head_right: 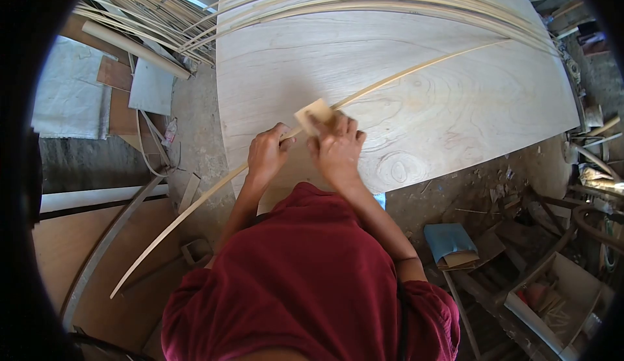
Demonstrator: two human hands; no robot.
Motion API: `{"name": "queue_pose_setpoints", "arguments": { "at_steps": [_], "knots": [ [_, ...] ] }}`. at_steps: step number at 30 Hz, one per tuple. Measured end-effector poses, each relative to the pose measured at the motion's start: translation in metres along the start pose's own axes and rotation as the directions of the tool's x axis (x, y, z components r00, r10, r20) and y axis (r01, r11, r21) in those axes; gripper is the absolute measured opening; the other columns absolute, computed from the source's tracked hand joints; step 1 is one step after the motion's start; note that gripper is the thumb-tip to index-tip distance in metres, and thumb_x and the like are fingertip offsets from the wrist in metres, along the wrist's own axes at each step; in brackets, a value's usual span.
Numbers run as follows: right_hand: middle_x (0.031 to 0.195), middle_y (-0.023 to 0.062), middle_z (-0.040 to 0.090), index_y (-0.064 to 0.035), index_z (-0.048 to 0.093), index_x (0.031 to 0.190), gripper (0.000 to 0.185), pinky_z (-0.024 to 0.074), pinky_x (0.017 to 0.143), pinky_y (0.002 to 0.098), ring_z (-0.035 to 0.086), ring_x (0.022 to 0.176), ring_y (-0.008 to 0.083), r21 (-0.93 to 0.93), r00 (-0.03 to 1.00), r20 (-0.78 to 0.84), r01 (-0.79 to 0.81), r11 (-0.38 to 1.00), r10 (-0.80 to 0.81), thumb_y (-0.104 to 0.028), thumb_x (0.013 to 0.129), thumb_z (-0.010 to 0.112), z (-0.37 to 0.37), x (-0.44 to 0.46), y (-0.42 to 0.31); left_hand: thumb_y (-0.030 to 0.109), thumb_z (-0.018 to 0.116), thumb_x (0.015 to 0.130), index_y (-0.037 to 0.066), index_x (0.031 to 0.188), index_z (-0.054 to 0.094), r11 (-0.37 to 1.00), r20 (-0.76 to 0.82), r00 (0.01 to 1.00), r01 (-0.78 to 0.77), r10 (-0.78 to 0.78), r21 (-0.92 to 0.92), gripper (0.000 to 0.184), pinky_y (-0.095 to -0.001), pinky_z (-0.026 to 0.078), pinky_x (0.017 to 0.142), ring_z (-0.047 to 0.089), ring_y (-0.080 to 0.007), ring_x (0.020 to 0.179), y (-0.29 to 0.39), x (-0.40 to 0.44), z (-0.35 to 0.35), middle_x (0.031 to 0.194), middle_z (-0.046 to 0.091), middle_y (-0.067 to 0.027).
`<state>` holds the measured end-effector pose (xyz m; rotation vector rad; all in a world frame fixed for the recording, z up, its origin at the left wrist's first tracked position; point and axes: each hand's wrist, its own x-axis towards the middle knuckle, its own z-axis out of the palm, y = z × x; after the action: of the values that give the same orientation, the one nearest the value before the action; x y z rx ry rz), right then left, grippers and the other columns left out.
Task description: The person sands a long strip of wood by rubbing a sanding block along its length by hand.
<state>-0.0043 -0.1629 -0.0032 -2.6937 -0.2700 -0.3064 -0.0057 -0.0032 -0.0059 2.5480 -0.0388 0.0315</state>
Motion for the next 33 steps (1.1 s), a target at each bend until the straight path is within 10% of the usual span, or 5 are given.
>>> {"name": "queue_pose_setpoints", "arguments": {
  "at_steps": [4, 12, 19, 29, 33],
  "knots": [
    [0.112, 0.0146, 0.051, -0.0309, 0.059, 0.119, 0.044, 0.0391, 0.080, 0.0488, 0.047, 0.104, 0.0326, -0.093, 0.975, -0.018, -0.223, 0.970, 0.222, -0.032, 0.075, 0.066, 0.002, 0.019, 0.032, 0.013, 0.067, 0.077, 0.005, 0.087, 0.059, 1.000, 0.011, 1.000, 0.017, -0.016, -0.014, 0.016, -0.0419, 0.046, 0.062, 0.061, -0.0343, 0.071, 0.003, -0.003, 0.004, 0.076, 0.064, -0.0165],
    [0.116, 0.0164, 0.049, -0.0313, 0.056, 0.123, 0.049, 0.0383, 0.078, 0.0493, 0.046, 0.103, 0.0326, -0.015, 0.998, 0.018, 0.056, 0.998, -0.055, -0.032, 0.075, 0.066, 0.000, -0.006, -0.012, 0.014, 0.067, 0.077, 0.006, 0.090, 0.060, 0.999, -0.030, 0.999, -0.030, 0.031, 0.027, 0.016, -0.0414, 0.046, 0.062, 0.061, -0.0342, 0.071, 0.004, 0.003, 0.004, 0.077, 0.063, -0.0171],
    [0.116, 0.0177, 0.049, -0.0286, 0.059, 0.120, 0.046, 0.0379, 0.078, 0.0498, 0.045, 0.103, 0.0340, -0.064, 0.961, -0.109, -0.262, 0.963, 0.254, -0.030, 0.075, 0.067, 0.007, 0.019, 0.052, 0.016, 0.063, 0.080, 0.003, 0.088, 0.058, 0.999, 0.103, 0.994, 0.050, -0.047, -0.022, 0.017, -0.0456, 0.046, 0.064, 0.061, -0.0366, 0.073, 0.010, 0.000, -0.003, 0.078, 0.062, -0.0177],
    [0.117, 0.0159, 0.049, -0.0312, 0.057, 0.123, 0.049, 0.0374, 0.080, 0.0483, 0.046, 0.103, 0.0325, 0.090, 1.000, 0.008, 0.018, 0.996, -0.019, -0.032, 0.075, 0.067, 0.009, -0.008, 0.007, 0.012, 0.060, 0.081, 0.004, 0.082, 0.063, 0.996, 0.015, 0.999, -0.043, 0.042, 0.073, 0.009, -0.0422, 0.045, 0.064, 0.060, -0.0338, 0.074, 0.000, 0.007, 0.008, 0.077, 0.061, -0.0145],
    [0.117, 0.0152, 0.047, -0.0283, 0.057, 0.122, 0.049, 0.0360, 0.077, 0.0483, 0.043, 0.102, 0.0333, 0.010, 0.980, -0.154, -0.123, 0.992, 0.123, -0.031, 0.074, 0.067, 0.029, 0.003, 0.045, 0.011, 0.058, 0.081, 0.004, 0.084, 0.062, 1.000, 0.072, 0.997, -0.018, 0.018, -0.005, 0.009, -0.0425, 0.045, 0.063, 0.060, -0.0343, 0.071, -0.007, 0.002, 0.012, 0.074, 0.061, -0.0159]
  ]
}}
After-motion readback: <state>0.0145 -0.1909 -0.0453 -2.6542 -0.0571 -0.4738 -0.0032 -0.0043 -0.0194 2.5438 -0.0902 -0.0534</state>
